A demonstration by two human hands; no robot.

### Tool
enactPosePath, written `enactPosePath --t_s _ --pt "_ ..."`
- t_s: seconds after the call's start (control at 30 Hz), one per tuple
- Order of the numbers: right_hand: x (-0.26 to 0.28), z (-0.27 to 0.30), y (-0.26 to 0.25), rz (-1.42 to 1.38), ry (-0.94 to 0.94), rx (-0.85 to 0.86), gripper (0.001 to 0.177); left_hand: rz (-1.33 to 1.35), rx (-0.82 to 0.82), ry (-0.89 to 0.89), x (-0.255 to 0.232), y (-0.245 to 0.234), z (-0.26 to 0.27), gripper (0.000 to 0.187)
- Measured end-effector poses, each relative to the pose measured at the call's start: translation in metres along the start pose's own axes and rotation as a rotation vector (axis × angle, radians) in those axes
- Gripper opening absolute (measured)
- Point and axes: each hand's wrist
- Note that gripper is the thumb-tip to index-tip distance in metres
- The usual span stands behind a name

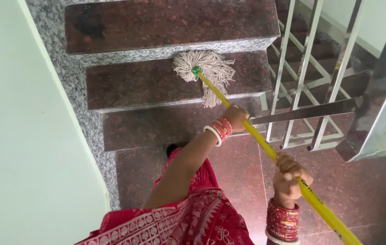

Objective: The person is mopping the granite steps using a mop with a yellow handle, moving it across each step while descending the stairs.

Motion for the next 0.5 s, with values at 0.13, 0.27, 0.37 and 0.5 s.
enactPosePath --t_s 0.13,0.27,0.37,0.5 --pt "-0.014 -0.025 -0.017 -0.035 -0.022 -0.013 0.019 0.060 0.025 -0.034 0.004 -0.005 -0.021 0.018" --pt "-0.018 -0.025 -0.028 -0.033 -0.038 0.033 0.018 0.013 0.099 -0.143 -0.009 -0.010 -0.030 0.020" --pt "-0.024 0.000 -0.022 -0.029 -0.029 0.042 0.020 -0.047 0.093 -0.097 -0.006 -0.005 -0.010 0.018" --pt "-0.005 0.038 -0.003 0.038 0.015 0.026 0.022 -0.070 0.152 -0.098 -0.002 0.004 0.019 0.018"
Point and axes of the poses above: each hand's wrist, its own z-axis away from the middle knuckle, its own y-axis out of the palm, x = y × z, and after that the axes turned 2 degrees about z, right-handed
